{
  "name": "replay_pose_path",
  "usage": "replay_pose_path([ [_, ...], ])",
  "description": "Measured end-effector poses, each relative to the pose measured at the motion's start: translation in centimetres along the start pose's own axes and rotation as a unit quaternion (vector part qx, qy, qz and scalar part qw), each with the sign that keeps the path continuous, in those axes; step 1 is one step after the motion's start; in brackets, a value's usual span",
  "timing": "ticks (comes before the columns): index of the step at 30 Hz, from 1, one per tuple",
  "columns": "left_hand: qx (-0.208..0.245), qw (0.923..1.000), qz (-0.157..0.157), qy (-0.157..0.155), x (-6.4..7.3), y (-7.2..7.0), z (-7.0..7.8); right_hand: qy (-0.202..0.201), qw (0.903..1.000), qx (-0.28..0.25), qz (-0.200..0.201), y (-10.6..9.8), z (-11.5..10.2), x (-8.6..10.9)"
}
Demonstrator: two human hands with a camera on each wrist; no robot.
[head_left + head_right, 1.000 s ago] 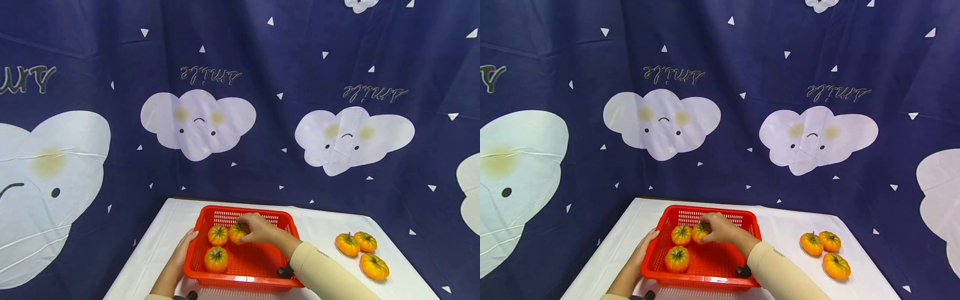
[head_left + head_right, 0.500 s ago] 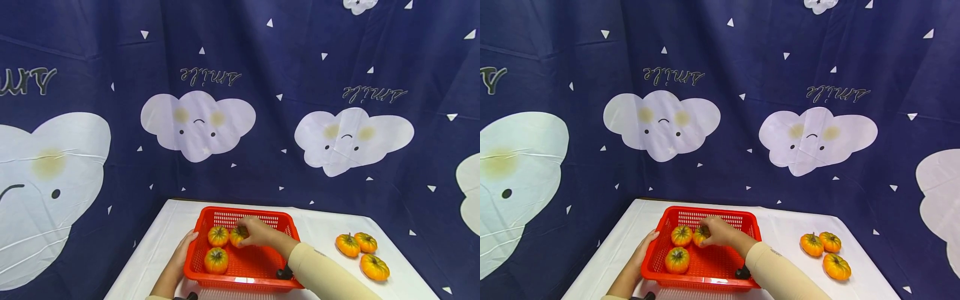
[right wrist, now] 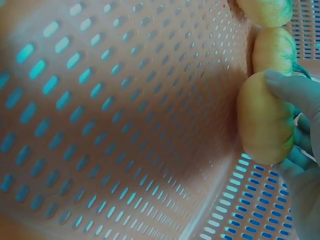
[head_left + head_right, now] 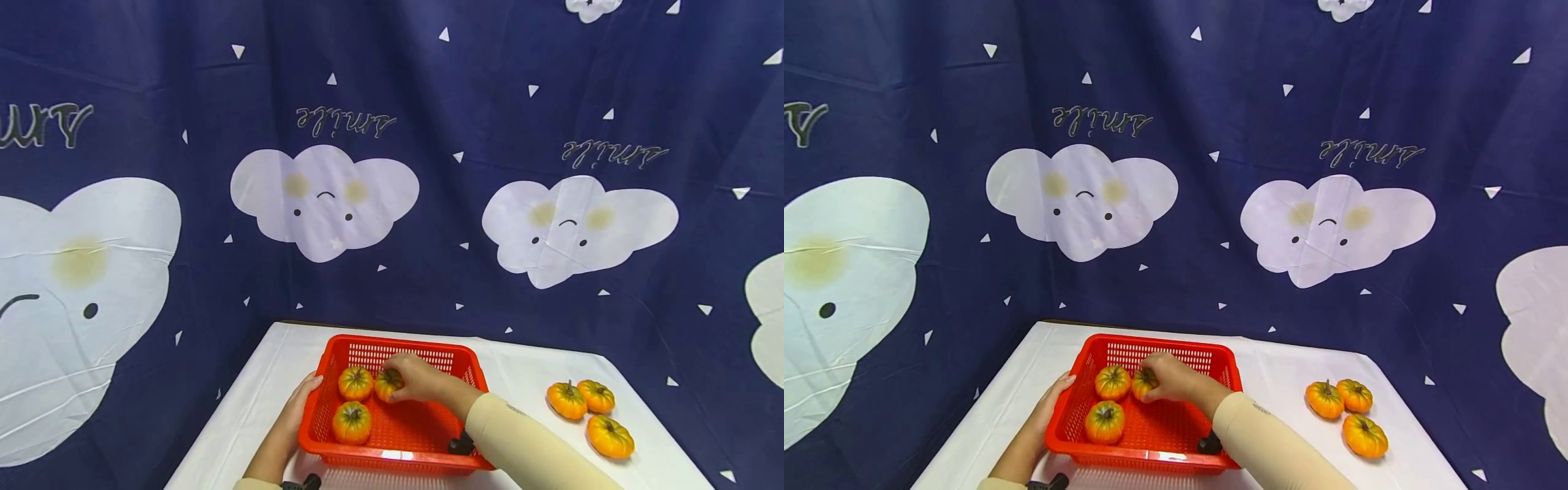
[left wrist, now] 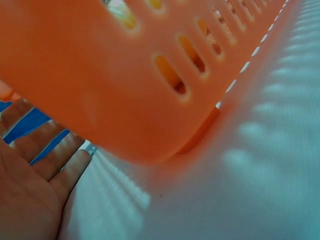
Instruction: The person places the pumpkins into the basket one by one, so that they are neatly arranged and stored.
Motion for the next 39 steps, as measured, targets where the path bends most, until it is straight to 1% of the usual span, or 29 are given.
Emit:
replay_pose_path([
  [6,0.006,0.9999,-0.015,-0.003,-0.4,0.9,-0.4,0.047,0.9988,0.003,-0.010,-0.4,0.9,0.9],
  [8,0.008,0.9998,-0.015,-0.005,-0.4,1.1,-0.5,0.054,0.9985,0.002,-0.010,-0.6,1.0,1.2],
  [11,0.008,0.9998,-0.020,-0.004,-0.5,1.5,-0.5,0.062,0.9980,-0.003,-0.004,-0.9,1.2,1.6],
  [14,0.008,0.9997,-0.024,-0.004,-0.8,1.8,-0.3,0.061,0.9981,-0.002,0.005,-1.2,1.3,1.6],
  [18,0.002,0.9999,-0.013,-0.001,-0.9,1.9,-0.2,0.057,0.9984,0.002,0.004,-1.5,1.3,1.5],
  [19,0.003,0.9999,-0.011,-0.001,-0.9,2.0,-0.3,0.062,0.9981,0.002,0.000,-1.6,1.3,1.5],
  [22,0.006,0.9999,-0.010,-0.003,-0.7,2.0,-0.5,0.075,0.9971,-0.002,-0.013,-1.9,1.1,1.8],
  [24,-0.001,0.9999,-0.005,-0.009,-0.4,2.0,-0.8,0.082,0.9965,-0.004,-0.019,-2.3,0.8,2.2],
  [26,-0.002,0.9999,0.001,-0.017,-0.1,1.9,-1.0,0.074,0.9971,-0.010,-0.014,-3.1,0.5,2.6],
  [27,-0.002,0.9998,0.003,-0.020,0.0,1.8,-1.1,0.065,0.9978,-0.013,-0.005,-3.7,0.4,2.8],
  [29,-0.002,0.9996,0.011,-0.024,0.1,1.6,-1.0,0.048,0.9981,-0.029,0.027,-5.2,0.6,3.2],
  [30,0.001,0.9996,0.013,-0.024,0.1,1.5,-0.9,0.041,0.9971,-0.044,0.045,-6.1,0.9,3.5],
  [32,-0.017,0.9993,0.021,-0.026,0.2,1.3,-0.7,0.037,0.9931,-0.070,0.086,-8.0,2.1,4.3],
  [34,-0.022,0.9993,0.020,-0.022,0.2,1.1,-0.6,0.051,0.9856,-0.099,0.127,-9.9,3.6,5.3],
  [36,-0.021,0.9994,0.020,-0.021,0.2,0.8,-0.4,0.075,0.9767,-0.119,0.162,-11.5,5.4,6.4],
  [37,-0.025,0.9993,0.021,-0.019,0.3,0.6,-0.4,0.087,0.9725,-0.124,0.177,-12.1,6.3,6.9],
  [39,-0.015,0.9995,0.019,-0.019,0.3,0.4,-0.4,0.112,0.9643,-0.133,0.199,-13.0,7.8,8.0],
])
Point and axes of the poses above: each hand's wrist, its own x-axis away from the middle knuckle, its own y-axis out of the palm, z = x × y, the point moved 4 cm from there along -x, towards the middle knuckle, and after that the axes turned 7 degrees about z, right-handed, at the moved point
